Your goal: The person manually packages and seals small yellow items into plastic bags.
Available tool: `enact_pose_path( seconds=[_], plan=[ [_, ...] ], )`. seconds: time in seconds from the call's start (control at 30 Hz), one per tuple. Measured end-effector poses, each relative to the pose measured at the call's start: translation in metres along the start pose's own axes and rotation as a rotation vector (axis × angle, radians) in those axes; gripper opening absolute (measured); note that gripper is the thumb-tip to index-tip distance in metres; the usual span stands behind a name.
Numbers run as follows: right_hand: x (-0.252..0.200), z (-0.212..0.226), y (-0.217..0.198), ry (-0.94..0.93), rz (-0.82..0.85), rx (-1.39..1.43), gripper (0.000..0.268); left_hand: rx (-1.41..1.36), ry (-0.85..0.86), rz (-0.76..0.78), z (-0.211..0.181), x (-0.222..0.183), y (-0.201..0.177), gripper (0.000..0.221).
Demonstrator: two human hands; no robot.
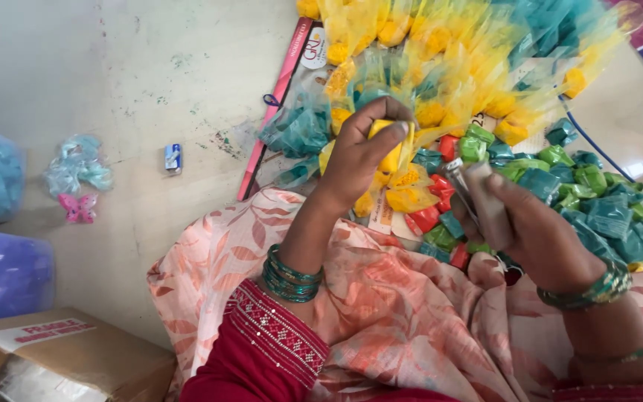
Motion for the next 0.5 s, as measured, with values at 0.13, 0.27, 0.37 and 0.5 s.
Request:
enact_pose_path(
  seconds=[0.13,0.27,0.37,0.5],
  plan=[
    [-0.008,0.013,0.005,-0.118,0.0,-0.431,0.042,0.092,0.002,0.144,0.014,0.0,0.019,0.011],
    [-0.007,0.025,0.011,-0.329,-0.065,-0.613,0.037,0.192,-0.05,0.239,0.021,-0.007,0.033,0.01],
    [-0.007,0.024,0.008,-0.236,-0.122,-0.619,0.037,0.241,-0.09,0.287,0.024,-0.009,0.045,0.011],
    [-0.012,0.032,0.008,-0.322,-0.123,-0.607,0.039,0.242,-0.175,0.336,0.017,-0.014,0.056,0.011]
  ],
)
Point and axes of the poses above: each hand's wrist, its own x-axis towards the middle knuckle, its own y-axis out of the palm, z = x × y, the point moved 8 cm from there along x, towards the middle knuckle, and after that the axes turned 11 degrees about -x, right-handed, at the moved point
